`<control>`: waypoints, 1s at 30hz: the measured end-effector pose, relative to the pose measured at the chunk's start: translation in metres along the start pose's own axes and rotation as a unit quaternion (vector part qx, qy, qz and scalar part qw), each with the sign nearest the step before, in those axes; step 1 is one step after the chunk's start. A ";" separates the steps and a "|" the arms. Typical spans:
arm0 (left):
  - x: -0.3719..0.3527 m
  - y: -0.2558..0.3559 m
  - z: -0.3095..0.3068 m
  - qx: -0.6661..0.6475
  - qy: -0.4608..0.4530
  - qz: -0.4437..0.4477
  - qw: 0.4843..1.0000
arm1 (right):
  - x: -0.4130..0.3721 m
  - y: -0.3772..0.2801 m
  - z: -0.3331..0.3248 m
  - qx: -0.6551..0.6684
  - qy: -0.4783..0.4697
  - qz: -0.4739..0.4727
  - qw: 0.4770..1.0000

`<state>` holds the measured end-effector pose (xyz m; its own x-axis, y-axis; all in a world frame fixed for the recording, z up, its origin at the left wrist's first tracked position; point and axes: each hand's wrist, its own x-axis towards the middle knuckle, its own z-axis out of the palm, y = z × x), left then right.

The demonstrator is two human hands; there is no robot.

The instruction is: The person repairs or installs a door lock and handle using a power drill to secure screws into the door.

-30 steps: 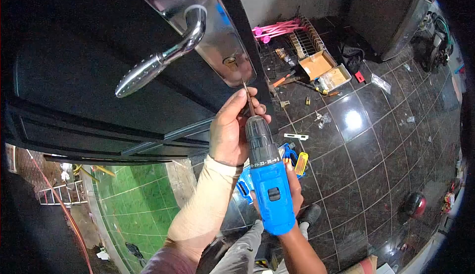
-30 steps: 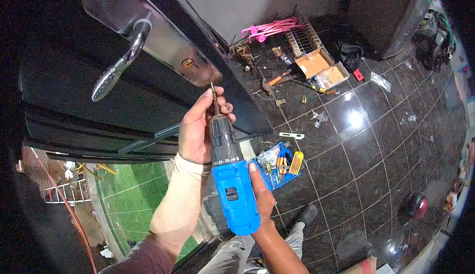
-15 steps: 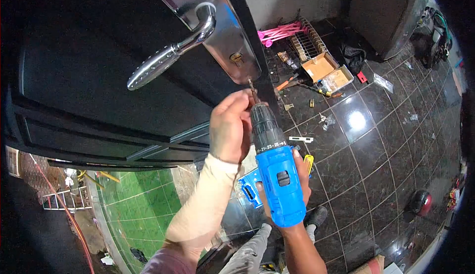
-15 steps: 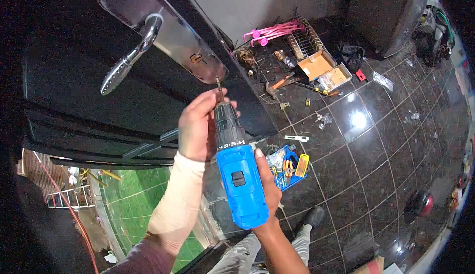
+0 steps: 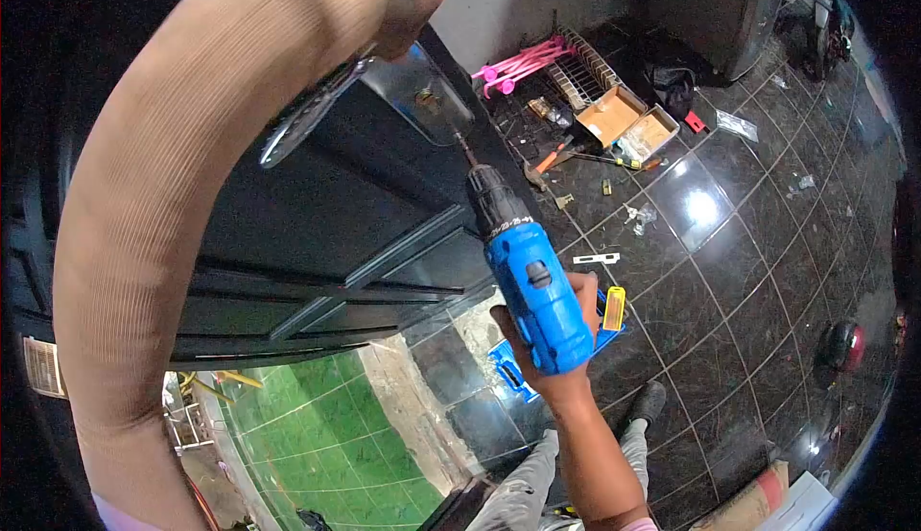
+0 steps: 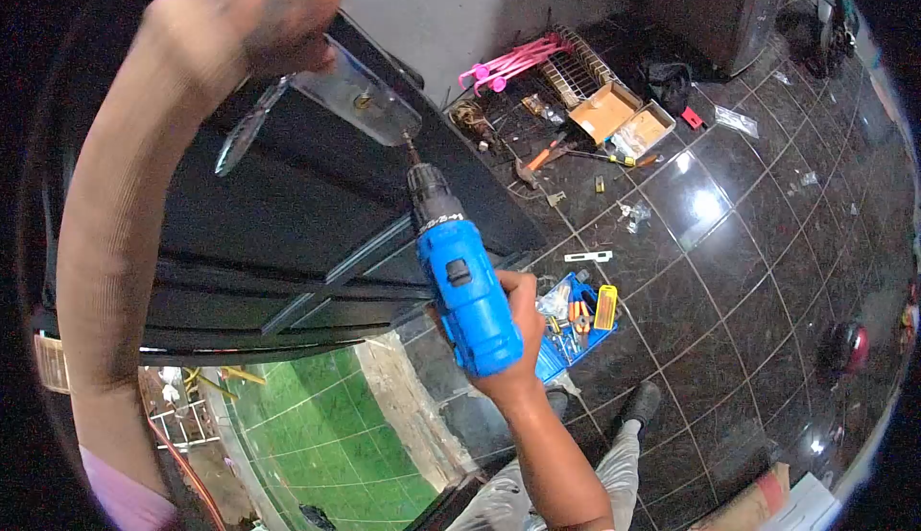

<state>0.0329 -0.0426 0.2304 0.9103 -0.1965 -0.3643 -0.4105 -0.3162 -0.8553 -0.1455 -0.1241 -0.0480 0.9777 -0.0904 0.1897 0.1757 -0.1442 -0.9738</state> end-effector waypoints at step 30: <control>0.034 -0.011 0.006 -0.038 -0.073 -0.095 0.992 | 0.032 -0.010 -0.001 0.020 -0.024 -0.021 0.999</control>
<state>0.0692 -0.0404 0.2254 0.9672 0.0070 -0.2538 -0.2292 -0.4054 -0.8849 -0.1160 -0.1262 -0.0319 0.9736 -0.0382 0.2251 0.2200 -0.1067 -0.9697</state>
